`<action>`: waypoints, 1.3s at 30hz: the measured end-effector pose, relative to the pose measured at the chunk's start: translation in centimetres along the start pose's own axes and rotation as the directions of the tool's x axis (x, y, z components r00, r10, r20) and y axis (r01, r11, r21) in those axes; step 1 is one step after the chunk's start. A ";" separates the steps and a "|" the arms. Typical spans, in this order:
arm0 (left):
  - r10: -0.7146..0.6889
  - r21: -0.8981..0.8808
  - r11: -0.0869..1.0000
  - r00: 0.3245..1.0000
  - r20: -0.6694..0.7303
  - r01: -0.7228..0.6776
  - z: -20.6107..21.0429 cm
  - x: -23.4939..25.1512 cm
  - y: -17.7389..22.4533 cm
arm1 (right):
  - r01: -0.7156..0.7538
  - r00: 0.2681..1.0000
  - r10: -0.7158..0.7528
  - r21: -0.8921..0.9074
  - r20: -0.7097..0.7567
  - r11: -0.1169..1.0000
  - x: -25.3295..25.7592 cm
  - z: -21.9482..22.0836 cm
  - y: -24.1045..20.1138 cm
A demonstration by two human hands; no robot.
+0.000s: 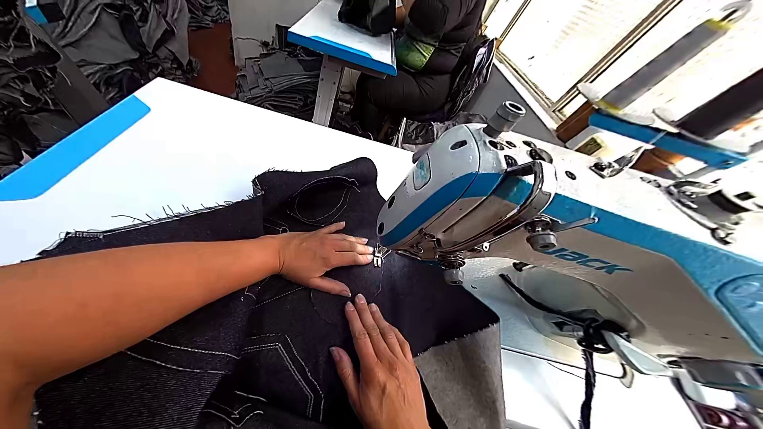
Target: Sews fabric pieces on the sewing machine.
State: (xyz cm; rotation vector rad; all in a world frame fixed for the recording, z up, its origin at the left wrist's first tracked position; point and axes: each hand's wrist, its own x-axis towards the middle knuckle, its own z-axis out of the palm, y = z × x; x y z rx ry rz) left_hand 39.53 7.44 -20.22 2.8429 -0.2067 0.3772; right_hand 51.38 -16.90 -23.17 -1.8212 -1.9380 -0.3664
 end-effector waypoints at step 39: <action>-0.279 0.272 0.930 0.956 0.093 0.245 -1.7 2.8 0.6 | -0.102 0.965 0.060 0.159 0.254 0.982 4.5 -4.7 0.3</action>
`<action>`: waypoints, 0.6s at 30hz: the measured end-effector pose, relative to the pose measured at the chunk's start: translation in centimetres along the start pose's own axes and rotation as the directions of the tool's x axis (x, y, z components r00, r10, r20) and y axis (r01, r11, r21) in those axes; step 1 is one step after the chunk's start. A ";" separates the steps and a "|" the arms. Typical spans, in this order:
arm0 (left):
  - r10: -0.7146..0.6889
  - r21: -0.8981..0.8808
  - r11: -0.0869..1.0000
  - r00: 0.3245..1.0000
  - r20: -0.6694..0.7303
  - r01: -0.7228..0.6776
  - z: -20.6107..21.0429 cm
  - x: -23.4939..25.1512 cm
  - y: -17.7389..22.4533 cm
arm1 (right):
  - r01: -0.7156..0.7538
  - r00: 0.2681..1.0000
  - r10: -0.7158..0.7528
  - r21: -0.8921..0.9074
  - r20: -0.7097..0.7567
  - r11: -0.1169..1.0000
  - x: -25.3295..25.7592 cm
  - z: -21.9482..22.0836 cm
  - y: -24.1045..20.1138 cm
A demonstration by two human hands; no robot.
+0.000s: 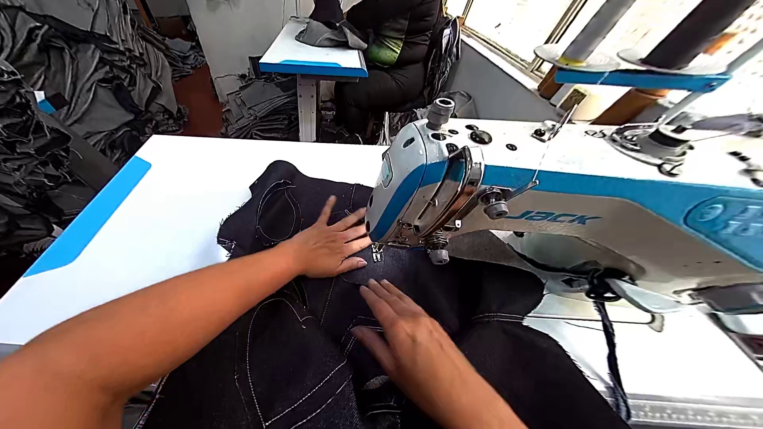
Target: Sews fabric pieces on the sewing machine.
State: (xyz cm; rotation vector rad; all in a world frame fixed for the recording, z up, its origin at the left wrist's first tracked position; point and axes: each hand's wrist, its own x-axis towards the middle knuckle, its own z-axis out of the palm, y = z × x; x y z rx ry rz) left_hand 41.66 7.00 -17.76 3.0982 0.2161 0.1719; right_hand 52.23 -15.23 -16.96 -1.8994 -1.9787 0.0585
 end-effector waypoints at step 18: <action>-0.306 -0.150 0.940 0.952 0.029 0.307 1.0 -0.4 2.2 | 0.310 0.950 -0.306 0.080 -0.066 0.947 1.0 2.3 7.9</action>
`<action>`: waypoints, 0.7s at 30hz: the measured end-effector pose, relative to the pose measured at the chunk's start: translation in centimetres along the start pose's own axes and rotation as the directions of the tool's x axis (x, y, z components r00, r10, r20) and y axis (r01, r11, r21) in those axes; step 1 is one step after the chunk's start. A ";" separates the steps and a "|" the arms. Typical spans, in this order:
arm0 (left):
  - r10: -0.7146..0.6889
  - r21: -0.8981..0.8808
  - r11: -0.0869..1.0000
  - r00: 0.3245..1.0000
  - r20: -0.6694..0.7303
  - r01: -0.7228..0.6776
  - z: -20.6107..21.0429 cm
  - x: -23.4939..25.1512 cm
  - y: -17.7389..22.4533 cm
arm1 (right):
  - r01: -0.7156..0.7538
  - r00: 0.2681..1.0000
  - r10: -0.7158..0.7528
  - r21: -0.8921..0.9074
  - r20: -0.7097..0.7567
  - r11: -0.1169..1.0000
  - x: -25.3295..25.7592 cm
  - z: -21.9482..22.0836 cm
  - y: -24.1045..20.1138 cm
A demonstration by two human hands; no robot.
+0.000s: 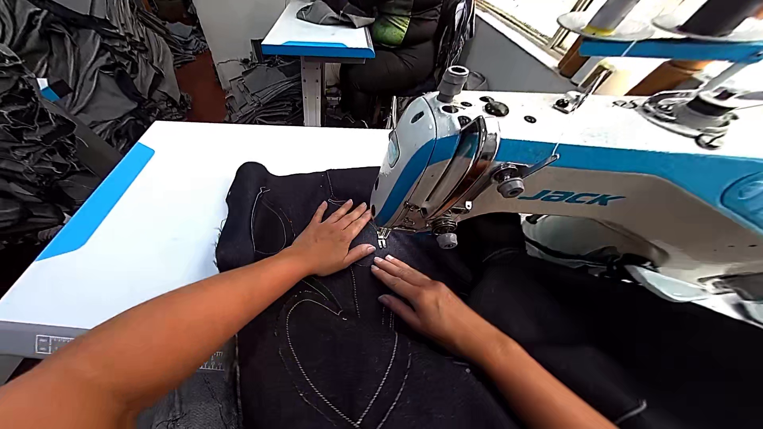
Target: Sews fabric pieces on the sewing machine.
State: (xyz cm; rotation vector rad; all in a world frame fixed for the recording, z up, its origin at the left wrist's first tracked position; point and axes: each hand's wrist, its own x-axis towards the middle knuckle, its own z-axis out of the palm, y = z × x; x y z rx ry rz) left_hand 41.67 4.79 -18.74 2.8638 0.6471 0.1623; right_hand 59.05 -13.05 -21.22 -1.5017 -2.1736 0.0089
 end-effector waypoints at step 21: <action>0.815 -0.079 0.579 0.574 0.077 -0.812 -1.2 3.6 -8.0 | -0.465 0.885 0.452 -0.237 -0.109 0.853 4.6 4.8 -9.0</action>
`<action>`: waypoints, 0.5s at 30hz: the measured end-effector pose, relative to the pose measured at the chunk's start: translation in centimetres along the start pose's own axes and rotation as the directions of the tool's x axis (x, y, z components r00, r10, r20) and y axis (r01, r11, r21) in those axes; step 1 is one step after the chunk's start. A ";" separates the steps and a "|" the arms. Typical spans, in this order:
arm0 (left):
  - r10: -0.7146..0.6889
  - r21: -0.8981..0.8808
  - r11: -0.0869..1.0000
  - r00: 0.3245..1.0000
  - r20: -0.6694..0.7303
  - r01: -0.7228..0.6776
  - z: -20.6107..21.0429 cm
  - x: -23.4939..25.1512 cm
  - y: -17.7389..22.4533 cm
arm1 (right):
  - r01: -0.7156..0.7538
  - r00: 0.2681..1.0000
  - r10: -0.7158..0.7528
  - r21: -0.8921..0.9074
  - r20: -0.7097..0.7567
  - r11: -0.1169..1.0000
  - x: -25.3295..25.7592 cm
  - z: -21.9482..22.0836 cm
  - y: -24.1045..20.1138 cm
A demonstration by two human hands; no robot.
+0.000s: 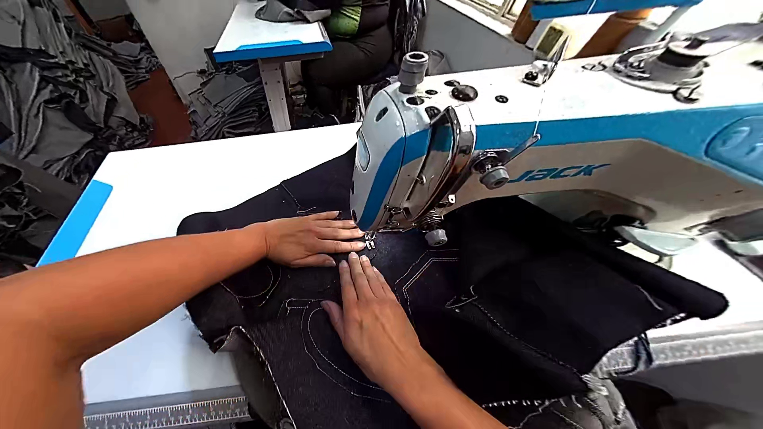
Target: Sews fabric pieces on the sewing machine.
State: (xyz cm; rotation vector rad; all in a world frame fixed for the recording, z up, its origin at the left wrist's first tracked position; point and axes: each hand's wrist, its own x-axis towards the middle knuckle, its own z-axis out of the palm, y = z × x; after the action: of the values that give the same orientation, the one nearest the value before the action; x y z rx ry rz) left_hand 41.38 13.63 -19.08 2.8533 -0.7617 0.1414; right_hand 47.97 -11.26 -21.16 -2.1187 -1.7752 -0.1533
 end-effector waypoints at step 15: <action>-0.816 0.010 0.561 0.555 -0.161 0.828 3.9 5.5 14.4 | 0.809 0.578 -0.812 0.193 -0.081 0.556 5.4 -3.0 18.0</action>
State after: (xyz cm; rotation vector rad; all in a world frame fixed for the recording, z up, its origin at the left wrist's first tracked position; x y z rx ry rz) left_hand 39.05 -2.06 -19.96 2.8899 0.6898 0.2267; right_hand 66.96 -9.78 -20.49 -0.9853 -2.5231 -0.1687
